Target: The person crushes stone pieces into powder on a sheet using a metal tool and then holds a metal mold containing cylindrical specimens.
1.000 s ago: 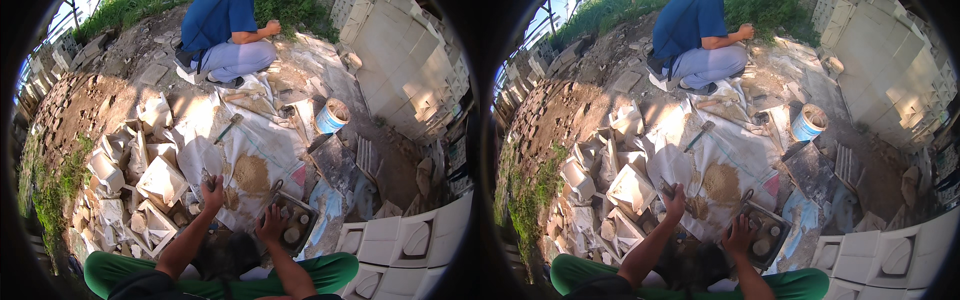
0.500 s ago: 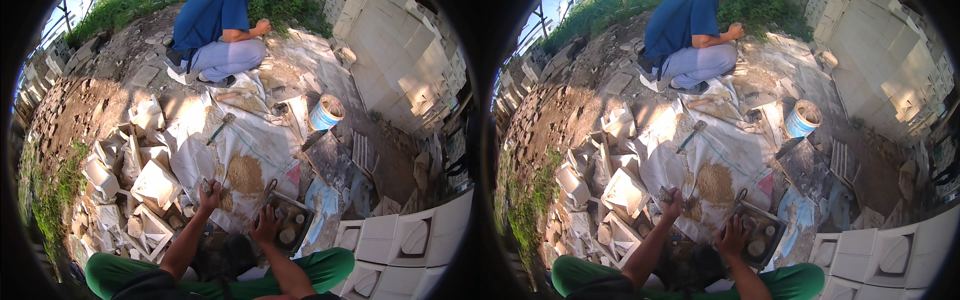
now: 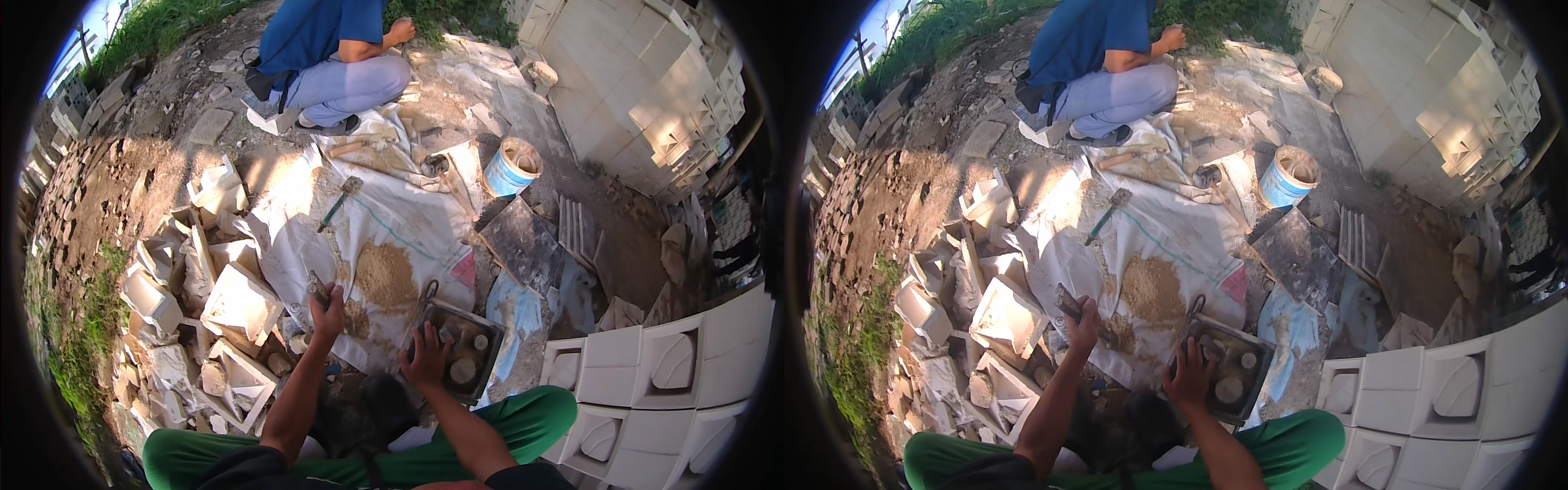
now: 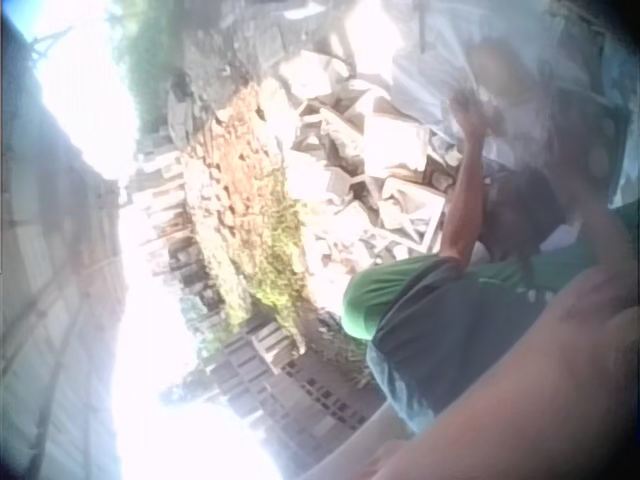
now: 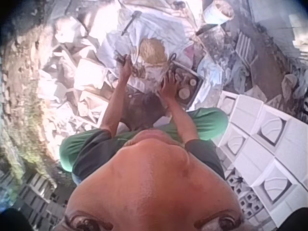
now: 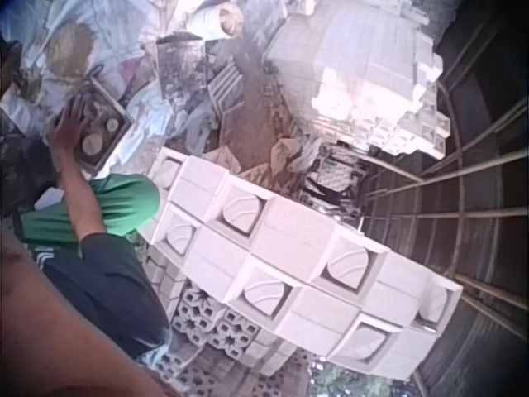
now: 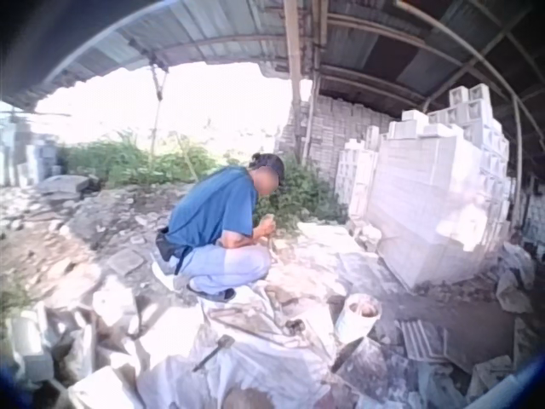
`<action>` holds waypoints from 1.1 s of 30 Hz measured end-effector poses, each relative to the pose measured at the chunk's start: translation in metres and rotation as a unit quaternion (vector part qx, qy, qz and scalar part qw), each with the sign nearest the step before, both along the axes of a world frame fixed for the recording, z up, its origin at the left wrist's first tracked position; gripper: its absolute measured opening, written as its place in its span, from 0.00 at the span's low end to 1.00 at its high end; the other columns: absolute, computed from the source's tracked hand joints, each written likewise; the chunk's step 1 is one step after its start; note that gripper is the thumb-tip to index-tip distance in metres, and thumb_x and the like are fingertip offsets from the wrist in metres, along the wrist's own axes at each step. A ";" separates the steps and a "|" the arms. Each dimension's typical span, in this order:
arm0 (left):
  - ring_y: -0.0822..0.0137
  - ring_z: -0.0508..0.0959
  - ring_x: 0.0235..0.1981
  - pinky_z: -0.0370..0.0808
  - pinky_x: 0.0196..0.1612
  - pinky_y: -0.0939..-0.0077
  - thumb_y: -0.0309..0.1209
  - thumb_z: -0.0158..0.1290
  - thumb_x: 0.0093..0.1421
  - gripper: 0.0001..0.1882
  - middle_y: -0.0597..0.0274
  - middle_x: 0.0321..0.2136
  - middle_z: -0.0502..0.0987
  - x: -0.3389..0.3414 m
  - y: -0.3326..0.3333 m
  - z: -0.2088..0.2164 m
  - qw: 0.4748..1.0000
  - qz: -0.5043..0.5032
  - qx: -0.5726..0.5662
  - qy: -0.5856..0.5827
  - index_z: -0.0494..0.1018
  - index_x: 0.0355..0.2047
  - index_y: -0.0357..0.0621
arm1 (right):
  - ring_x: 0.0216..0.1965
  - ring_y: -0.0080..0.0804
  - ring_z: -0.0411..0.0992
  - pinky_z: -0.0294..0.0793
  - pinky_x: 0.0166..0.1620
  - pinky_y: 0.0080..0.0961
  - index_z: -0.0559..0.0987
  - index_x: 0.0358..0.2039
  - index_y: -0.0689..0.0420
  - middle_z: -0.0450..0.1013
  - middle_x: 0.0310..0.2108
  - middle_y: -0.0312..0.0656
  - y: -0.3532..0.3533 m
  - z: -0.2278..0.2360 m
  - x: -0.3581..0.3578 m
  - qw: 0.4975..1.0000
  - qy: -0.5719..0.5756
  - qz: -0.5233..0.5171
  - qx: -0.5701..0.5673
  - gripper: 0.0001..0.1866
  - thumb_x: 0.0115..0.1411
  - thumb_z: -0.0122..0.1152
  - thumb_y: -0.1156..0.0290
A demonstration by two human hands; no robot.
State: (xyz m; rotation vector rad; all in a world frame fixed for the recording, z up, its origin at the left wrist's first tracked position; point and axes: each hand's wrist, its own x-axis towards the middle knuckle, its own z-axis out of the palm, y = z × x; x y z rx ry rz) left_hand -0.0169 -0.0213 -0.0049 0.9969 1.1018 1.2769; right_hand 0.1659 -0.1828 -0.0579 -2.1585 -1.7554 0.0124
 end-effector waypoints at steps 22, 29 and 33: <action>0.82 0.57 0.13 0.51 0.17 0.80 0.32 0.50 0.58 0.16 0.75 0.11 0.59 -0.003 0.024 0.053 0.997 -0.056 0.017 -0.049 0.65 0.15 0.42 | 0.62 0.43 0.55 0.39 0.62 0.60 0.65 0.54 0.51 0.55 0.61 0.47 0.007 -0.011 0.002 1.000 -0.009 -0.008 -0.005 0.28 0.52 0.53 0.58; 0.82 0.57 0.13 0.52 0.17 0.80 0.31 0.50 0.57 0.16 0.74 0.10 0.59 -0.004 0.021 0.023 0.999 -0.028 0.011 -0.025 0.64 0.14 0.42 | 0.60 0.44 0.57 0.40 0.62 0.61 0.66 0.54 0.51 0.54 0.61 0.47 -0.001 -0.021 0.000 1.000 -0.005 -0.008 -0.002 0.28 0.51 0.54 0.59; 0.79 0.54 0.12 0.50 0.16 0.80 0.31 0.45 0.60 0.15 0.73 0.11 0.56 -0.010 0.015 0.059 0.995 -0.076 0.053 -0.022 0.61 0.16 0.45 | 0.60 0.43 0.57 0.40 0.62 0.60 0.66 0.53 0.51 0.55 0.61 0.47 -0.005 -0.019 0.000 1.000 -0.018 -0.007 0.016 0.28 0.51 0.54 0.58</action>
